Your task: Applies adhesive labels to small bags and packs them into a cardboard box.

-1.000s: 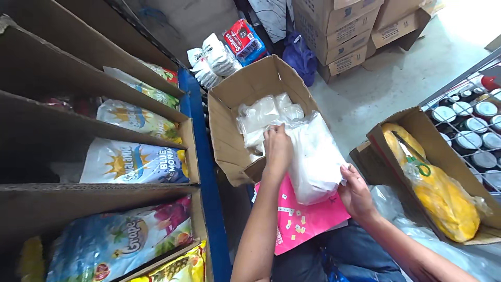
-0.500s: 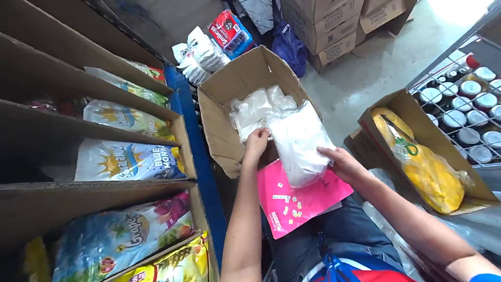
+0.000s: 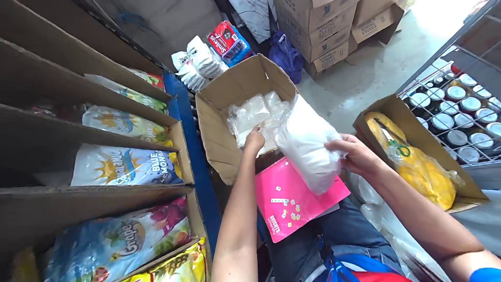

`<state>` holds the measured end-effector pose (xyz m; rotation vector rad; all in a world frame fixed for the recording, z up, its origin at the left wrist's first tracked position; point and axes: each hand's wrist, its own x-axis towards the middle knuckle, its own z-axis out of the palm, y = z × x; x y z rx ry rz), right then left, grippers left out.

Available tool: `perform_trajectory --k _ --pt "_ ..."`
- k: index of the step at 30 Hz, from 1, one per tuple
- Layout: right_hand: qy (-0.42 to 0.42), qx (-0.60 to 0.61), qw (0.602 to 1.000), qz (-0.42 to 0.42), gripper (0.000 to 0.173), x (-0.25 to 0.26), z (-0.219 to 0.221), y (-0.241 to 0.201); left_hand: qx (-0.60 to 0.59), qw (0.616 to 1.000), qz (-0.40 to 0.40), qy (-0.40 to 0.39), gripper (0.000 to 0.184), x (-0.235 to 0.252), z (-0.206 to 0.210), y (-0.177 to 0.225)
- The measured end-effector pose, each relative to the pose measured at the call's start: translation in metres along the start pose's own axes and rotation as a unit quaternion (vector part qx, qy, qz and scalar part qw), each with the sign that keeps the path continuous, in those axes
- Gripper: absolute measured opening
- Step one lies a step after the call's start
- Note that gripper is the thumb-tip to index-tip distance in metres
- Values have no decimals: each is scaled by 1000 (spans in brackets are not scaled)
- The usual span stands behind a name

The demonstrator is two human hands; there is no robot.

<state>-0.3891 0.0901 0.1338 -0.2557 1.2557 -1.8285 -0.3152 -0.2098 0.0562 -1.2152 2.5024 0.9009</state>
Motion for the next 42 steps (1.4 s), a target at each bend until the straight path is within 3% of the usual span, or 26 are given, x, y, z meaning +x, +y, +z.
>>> perform_trajectory --k 4,7,10,15,18,23,30,35,38,42 --pt "37 -11 999 -3 26 -17 -16 -12 -36 999 21 10 45 3 3 -24" --pt "19 -48 998 -23 26 -39 -37 -24 -57 998 19 -28 44 -1 9 -39" --pt "22 -118 992 -45 23 -74 -63 -38 -58 995 28 -73 42 -5 15 -45" --pt "54 -306 949 -54 18 -143 -95 -54 -69 992 81 -63 42 -16 19 -45" --pt "79 -374 924 15 18 -179 -117 -41 -83 990 94 -62 43 -17 21 -51" --pt "26 -409 892 189 19 -227 -157 -5 -89 988 114 -46 44 -3 24 -69" --pt "19 -422 811 405 23 -276 -220 64 -80 990 102 -50 44 7 24 -80" --pt "115 -508 667 533 41 -299 -288 131 -63 994 85 -32 42 -23 23 -54" --pt "161 -526 603 577 42 -292 -290 145 -62 997 45 -20 40 -47 22 -31" --pt "140 -557 549 607 32 -277 -284 145 -77 996 28 -23 38 -39 23 -38"
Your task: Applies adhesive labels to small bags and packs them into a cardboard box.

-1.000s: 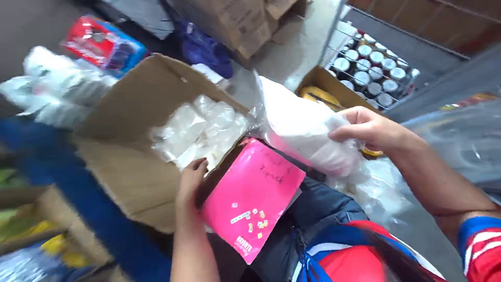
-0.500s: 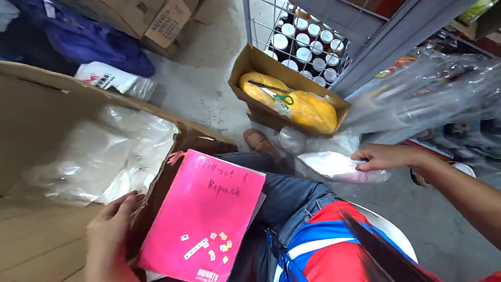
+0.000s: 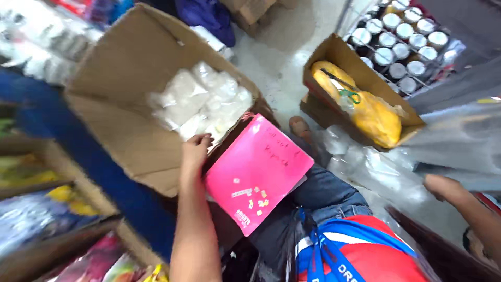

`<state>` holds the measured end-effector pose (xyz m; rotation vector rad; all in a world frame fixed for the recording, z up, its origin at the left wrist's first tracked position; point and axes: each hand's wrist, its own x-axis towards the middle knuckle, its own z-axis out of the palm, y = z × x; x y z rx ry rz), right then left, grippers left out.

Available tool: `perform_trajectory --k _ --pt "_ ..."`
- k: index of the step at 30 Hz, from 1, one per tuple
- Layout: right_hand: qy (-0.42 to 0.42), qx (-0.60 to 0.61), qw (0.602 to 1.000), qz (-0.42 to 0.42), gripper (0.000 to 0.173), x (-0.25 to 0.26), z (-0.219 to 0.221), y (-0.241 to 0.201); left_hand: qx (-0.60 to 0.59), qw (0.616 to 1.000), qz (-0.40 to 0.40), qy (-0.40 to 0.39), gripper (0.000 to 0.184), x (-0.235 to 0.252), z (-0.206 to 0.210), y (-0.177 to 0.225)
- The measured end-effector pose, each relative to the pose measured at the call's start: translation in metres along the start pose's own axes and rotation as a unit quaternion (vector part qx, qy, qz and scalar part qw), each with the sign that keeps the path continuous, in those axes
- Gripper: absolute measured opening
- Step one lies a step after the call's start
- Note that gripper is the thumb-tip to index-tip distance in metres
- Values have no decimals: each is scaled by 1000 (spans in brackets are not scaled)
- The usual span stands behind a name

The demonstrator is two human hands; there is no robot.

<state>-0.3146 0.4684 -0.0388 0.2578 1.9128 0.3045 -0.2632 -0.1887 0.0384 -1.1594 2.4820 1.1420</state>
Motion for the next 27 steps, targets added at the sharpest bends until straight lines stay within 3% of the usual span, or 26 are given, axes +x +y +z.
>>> perform_trajectory --k 5,11,15,18,21,25,27 --pt "-23 -38 999 25 27 -10 -13 1 -43 999 3 9 38 -1 4 -2" --pt "3 -127 991 31 28 31 28 30 -38 998 24 43 37 9 3 -7" --pt "44 -168 985 18 30 -29 -11 -35 -19 980 112 161 36 -18 4 -8" --pt "91 -91 981 -146 42 -99 -72 -97 -43 969 153 188 37 -64 3 -7" --pt "130 -49 924 -357 34 -145 -107 -151 -84 964 138 213 35 -98 5 -15" --pt "182 -34 775 -604 21 -201 -113 -221 -130 954 124 240 32 -145 17 -32" --pt "176 -40 706 -685 19 -214 -104 -252 -140 953 113 244 32 -160 26 -38"
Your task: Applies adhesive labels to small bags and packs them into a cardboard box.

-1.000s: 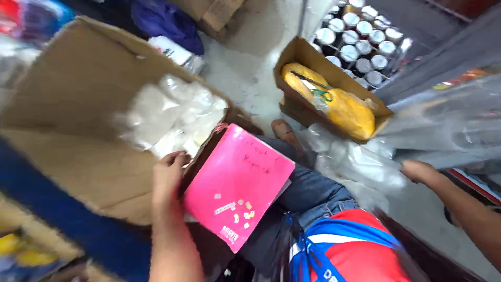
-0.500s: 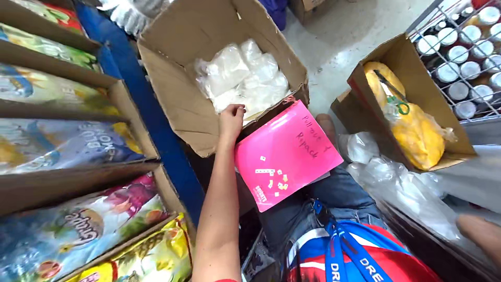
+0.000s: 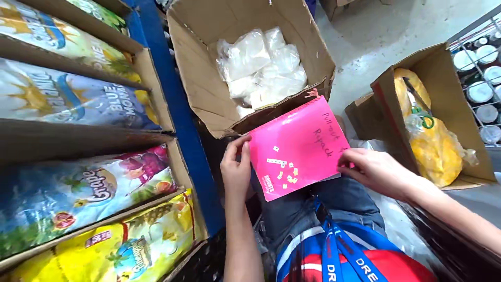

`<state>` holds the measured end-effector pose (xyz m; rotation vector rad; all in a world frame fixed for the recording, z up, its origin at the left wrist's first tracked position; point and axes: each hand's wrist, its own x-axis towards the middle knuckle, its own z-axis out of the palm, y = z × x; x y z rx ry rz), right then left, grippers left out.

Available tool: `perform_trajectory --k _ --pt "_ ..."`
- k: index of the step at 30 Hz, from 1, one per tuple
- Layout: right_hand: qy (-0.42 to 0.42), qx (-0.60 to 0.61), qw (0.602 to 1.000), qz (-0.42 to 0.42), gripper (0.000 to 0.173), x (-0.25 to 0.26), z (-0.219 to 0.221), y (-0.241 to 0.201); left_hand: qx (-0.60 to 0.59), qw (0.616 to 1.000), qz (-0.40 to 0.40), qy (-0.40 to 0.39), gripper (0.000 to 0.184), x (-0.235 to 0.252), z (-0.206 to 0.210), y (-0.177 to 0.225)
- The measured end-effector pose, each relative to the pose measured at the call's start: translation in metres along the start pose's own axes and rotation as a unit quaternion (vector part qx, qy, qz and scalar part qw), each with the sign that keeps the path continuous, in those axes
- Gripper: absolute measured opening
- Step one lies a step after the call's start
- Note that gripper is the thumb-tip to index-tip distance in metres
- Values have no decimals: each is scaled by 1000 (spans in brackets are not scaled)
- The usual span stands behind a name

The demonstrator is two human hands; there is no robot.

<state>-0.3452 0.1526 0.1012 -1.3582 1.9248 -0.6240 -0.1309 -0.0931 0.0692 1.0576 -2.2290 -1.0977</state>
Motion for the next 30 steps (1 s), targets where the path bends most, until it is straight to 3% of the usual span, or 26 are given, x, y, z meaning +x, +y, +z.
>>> perform_trajectory --k 3,8,24,30 --pt "-13 21 996 -82 18 33 24 -20 -6 1000 -14 11 31 -16 2 -2" --pt "-17 24 992 -119 18 60 67 -30 -6 1000 -24 11 29 -26 6 0" --pt "6 -46 998 -45 18 72 98 -49 -9 1000 -14 9 28 -30 9 3" --pt "91 -70 993 -32 14 67 110 -54 -11 1000 -13 11 27 -31 10 5"
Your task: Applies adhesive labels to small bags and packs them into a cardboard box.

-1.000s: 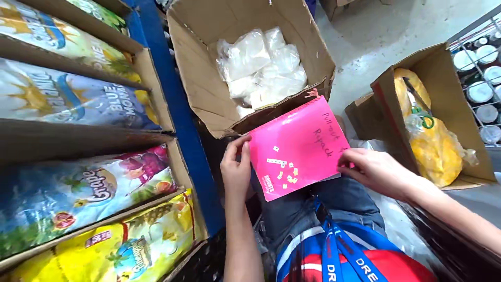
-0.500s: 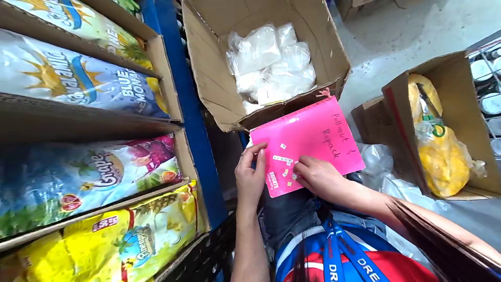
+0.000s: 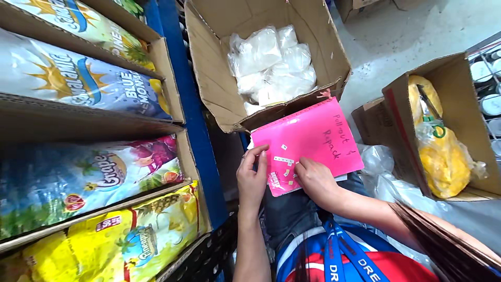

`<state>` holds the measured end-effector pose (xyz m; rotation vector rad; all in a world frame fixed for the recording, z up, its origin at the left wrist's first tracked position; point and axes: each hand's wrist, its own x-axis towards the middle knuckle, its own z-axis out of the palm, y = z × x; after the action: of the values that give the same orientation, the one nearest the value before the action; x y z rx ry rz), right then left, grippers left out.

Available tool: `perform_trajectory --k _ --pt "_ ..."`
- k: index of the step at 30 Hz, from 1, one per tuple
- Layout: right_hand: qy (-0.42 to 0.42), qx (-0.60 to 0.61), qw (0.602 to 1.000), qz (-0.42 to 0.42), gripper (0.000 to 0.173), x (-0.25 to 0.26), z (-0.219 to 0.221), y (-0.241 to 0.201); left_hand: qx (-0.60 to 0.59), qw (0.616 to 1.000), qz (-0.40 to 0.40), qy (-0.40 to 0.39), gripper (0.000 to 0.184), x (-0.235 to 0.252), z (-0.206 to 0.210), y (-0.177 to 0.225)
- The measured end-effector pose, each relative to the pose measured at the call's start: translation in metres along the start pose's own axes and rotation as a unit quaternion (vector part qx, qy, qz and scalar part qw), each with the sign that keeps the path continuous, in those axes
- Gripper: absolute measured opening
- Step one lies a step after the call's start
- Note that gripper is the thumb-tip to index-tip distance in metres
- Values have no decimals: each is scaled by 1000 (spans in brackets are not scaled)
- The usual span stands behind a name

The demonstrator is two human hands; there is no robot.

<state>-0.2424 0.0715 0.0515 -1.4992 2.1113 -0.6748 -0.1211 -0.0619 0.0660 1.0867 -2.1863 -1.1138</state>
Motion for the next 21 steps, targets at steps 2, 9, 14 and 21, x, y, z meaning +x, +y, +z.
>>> perform_trajectory --k 2,9,14,21 --pt "21 -9 1000 2 13 -1 4 -1 0 1000 0 1 28 0 0 1" --pt "20 -2 1000 8 11 -1 5 -2 -1 1000 0 2 27 -2 0 1" --pt "12 -1 1000 5 11 -1 5 -1 -1 1000 3 0 28 -2 0 3" --pt "-149 121 980 47 17 6 -23 5 -4 1000 11 -6 28 -5 -2 5"
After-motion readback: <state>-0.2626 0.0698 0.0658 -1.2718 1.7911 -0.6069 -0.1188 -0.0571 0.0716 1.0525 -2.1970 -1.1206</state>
